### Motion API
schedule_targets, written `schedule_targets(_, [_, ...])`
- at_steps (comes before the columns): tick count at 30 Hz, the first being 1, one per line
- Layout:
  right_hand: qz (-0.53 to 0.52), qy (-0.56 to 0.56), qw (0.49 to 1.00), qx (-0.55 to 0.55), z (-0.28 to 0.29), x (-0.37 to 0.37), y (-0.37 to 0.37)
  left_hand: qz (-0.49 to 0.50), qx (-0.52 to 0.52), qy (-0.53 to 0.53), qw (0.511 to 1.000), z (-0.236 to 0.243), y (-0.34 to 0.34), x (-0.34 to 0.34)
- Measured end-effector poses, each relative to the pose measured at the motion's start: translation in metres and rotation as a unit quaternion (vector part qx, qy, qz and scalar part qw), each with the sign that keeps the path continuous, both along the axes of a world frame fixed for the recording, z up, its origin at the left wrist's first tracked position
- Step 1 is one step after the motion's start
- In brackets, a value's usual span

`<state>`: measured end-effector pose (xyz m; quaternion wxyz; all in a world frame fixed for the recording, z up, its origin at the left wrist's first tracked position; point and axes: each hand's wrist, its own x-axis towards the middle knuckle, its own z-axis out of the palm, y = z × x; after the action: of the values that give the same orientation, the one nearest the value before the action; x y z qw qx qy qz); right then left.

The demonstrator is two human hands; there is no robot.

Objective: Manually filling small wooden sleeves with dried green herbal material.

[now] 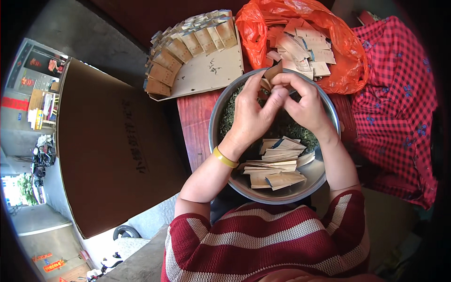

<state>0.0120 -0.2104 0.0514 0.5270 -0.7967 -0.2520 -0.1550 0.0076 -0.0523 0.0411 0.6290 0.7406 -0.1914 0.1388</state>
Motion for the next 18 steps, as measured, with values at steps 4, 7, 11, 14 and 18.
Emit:
schedule_targets(4, [-0.035,0.058,0.996,0.065,0.002,-0.001,-0.002,0.020,-0.040,0.053,0.998,-0.010,0.010,0.009])
schedule_targets(7, [-0.066,0.029,0.994,0.081,0.001,0.007,-0.006,-0.003,-0.189,0.083,0.978,0.001,0.003,0.005])
schedule_targets(11, [0.080,0.205,0.963,0.153,-0.010,0.014,-0.017,-0.043,-0.242,0.111,0.963,-0.002,0.007,0.009])
schedule_targets(14, [0.042,0.178,0.978,0.101,-0.018,0.015,-0.011,-0.008,-0.233,0.123,0.965,0.008,0.001,0.007])
schedule_targets(18, [0.046,0.089,0.995,0.020,-0.016,0.013,-0.010,-0.028,-0.222,0.100,0.969,-0.004,0.006,0.014])
